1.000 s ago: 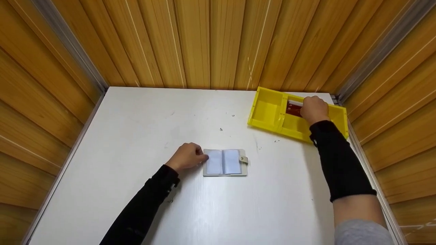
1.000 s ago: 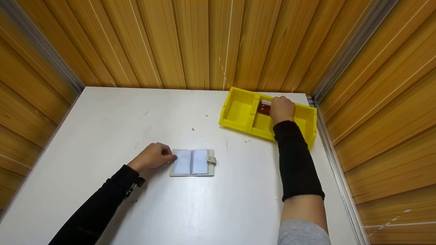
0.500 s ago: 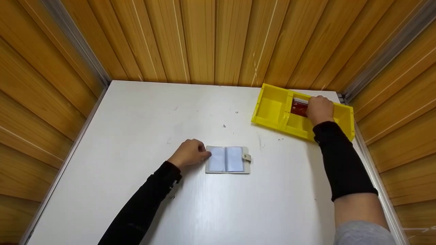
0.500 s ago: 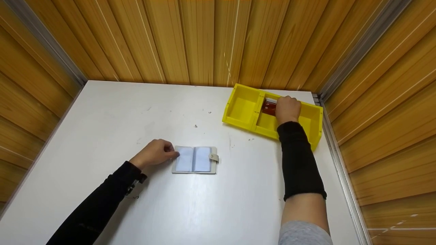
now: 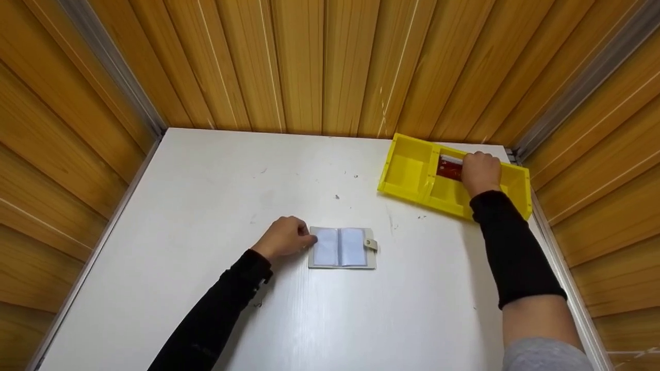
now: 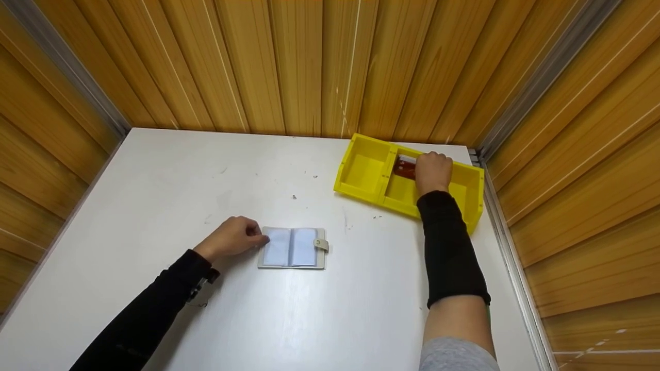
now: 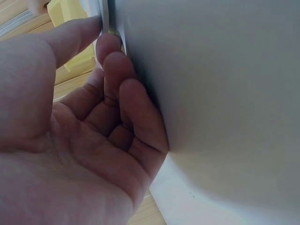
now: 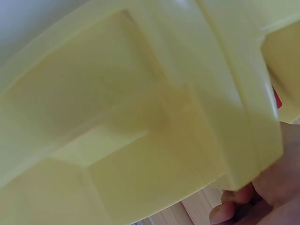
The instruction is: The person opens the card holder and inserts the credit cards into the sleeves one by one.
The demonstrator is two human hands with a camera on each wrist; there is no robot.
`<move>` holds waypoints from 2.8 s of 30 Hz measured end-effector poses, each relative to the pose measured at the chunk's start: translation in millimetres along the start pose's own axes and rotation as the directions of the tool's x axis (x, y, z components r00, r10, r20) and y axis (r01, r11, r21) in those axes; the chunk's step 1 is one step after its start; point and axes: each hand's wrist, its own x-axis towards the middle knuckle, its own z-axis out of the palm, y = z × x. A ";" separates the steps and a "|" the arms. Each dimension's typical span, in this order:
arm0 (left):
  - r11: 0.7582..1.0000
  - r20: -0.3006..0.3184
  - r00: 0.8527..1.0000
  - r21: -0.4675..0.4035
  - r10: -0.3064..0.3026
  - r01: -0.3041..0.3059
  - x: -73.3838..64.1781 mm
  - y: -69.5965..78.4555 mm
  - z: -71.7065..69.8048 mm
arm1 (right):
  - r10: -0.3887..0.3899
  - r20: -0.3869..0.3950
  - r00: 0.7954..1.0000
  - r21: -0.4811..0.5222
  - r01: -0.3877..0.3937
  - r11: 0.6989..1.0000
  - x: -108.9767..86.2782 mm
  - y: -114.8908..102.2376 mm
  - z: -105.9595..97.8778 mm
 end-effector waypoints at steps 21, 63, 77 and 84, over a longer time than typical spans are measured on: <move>1.000 -0.007 1.000 0.011 0.022 -0.021 -1.3 1.6 -0.7 | -0.129 0.093 0.987 -0.019 0.132 0.991 -7.3 1.5 -24.8; 1.000 0.006 1.000 0.001 -0.013 0.013 -1.1 5.4 0.6 | -0.190 0.130 0.973 0.330 0.139 0.934 -47.0 -65.1 -114.1; 1.000 -0.007 1.000 -0.009 0.013 -0.013 -0.7 3.3 1.2 | -0.378 0.074 0.923 0.482 0.298 0.824 -91.4 -159.3 -115.2; 1.000 -0.007 1.000 0.002 0.016 -0.016 0.0 3.9 1.3 | -0.418 0.144 0.897 0.537 0.284 0.795 -109.3 -187.3 -108.7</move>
